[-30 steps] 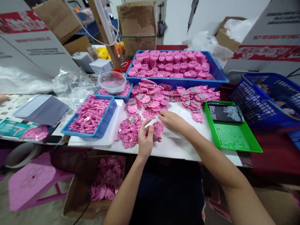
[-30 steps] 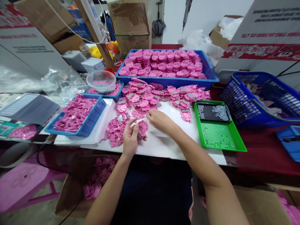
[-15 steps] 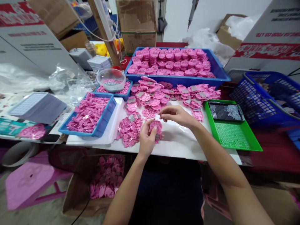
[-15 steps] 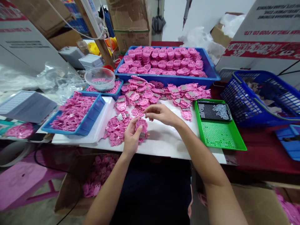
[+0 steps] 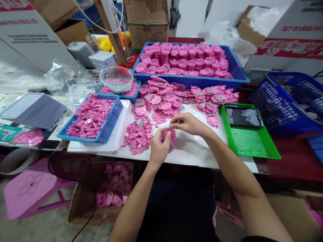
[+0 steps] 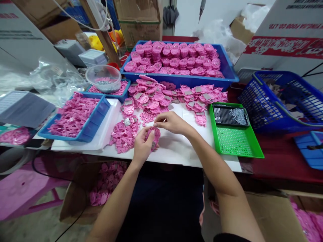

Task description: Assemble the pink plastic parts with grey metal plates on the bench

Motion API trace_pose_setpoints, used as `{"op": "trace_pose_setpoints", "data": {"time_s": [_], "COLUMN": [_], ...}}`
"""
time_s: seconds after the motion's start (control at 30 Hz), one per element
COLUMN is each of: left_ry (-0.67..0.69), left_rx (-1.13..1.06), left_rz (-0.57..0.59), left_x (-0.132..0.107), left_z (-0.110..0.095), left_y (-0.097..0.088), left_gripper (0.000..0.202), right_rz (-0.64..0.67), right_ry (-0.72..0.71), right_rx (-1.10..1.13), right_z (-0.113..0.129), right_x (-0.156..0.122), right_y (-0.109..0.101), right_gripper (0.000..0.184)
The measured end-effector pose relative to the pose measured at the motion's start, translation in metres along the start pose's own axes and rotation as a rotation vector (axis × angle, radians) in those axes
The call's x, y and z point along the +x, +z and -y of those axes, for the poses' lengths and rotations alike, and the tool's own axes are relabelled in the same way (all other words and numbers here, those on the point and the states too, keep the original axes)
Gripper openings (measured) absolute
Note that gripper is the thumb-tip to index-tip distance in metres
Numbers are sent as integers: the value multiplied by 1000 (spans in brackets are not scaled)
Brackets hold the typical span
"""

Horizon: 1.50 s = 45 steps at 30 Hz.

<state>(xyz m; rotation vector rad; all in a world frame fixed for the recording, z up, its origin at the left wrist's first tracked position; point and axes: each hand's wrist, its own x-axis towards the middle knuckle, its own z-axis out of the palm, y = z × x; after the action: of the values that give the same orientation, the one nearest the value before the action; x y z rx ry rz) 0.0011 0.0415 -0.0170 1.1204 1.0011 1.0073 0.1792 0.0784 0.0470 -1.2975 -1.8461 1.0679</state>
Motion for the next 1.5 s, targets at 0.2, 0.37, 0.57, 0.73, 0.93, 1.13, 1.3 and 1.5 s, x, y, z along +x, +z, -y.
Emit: {"op": "trace_pose_setpoints", "data": {"time_s": [0.2,0.37,0.57,0.73,0.93,1.13,1.3,1.5], "left_ry": [29,18,-19,3,57,43,-6,-22], "left_rx": [94,72,67,64,130,123,0,0], "left_rz": [60,63,58,52,26,-12,15,74], "left_x": [1,1,1,1,2,1,1,7], "left_z": [2,3,3,4,6,5,-3,-2], "left_y": [1,1,0,0,-1,-3,-2,-2], "left_gripper": [39,37,40,36,30,31,39,43], "right_rz": [87,122,145,156,91,82,147,-71], "right_ry": [2,18,40,67,21,-40,-4,-136], "right_rx": [-9,-97,-101,-187,-294,-283,-199,-291], "right_z": [6,5,0,2,-1,-4,0,16], "right_x": [-2,-2,-1,-1,0,1,2,14], "right_y": [-4,-6,-9,-8,8,17,7,1], "right_gripper": [25,24,24,26,20,19,33,36]}}
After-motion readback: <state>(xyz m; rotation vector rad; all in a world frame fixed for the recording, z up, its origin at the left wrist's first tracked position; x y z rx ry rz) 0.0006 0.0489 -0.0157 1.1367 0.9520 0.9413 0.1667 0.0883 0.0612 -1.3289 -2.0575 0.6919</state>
